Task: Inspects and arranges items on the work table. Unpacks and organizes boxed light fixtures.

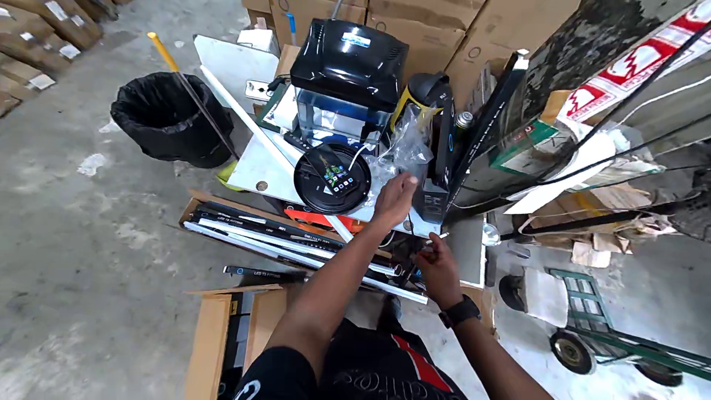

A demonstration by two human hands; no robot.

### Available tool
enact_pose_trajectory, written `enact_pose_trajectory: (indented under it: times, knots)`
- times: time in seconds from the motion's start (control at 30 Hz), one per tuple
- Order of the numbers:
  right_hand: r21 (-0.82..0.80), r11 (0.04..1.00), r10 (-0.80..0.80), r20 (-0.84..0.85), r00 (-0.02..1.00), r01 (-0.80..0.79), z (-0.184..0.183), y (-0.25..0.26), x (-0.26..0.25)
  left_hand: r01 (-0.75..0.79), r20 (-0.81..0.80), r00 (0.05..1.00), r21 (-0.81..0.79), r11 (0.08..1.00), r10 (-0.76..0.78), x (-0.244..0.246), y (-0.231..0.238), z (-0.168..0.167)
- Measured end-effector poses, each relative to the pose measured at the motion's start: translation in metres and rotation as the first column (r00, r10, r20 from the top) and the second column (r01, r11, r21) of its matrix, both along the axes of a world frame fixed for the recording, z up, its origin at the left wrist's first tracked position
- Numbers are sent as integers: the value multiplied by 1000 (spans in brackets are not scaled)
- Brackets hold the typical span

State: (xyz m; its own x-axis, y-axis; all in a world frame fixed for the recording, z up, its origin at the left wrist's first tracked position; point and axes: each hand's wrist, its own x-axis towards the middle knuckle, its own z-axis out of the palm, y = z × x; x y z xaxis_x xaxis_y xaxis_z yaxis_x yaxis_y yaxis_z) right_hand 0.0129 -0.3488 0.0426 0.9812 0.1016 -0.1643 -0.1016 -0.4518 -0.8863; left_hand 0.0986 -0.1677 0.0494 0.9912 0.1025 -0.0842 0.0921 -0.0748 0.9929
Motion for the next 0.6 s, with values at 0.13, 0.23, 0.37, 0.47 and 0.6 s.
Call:
enact_pose_trajectory:
  times: [0.13,0.23,0.37,0.47,0.6]
  knots:
    - [97,995,-23,-33,999,26,14,20,1,-246,-88,965,35,969,248,-98,-10,-61]
    - [135,990,-21,-81,996,32,16,34,-2,-185,-656,746,-368,911,-113,-160,-17,-81]
    - [161,986,-25,-171,985,53,2,45,-4,-654,-688,721,-714,248,-81,-161,-4,-98]
    - [166,979,-78,-224,971,117,-2,44,-4,-820,-808,568,-572,26,159,-150,15,-105]
    - [171,968,-135,-255,957,182,-15,38,0,-892,-860,408,-446,-67,306,-187,49,-134]
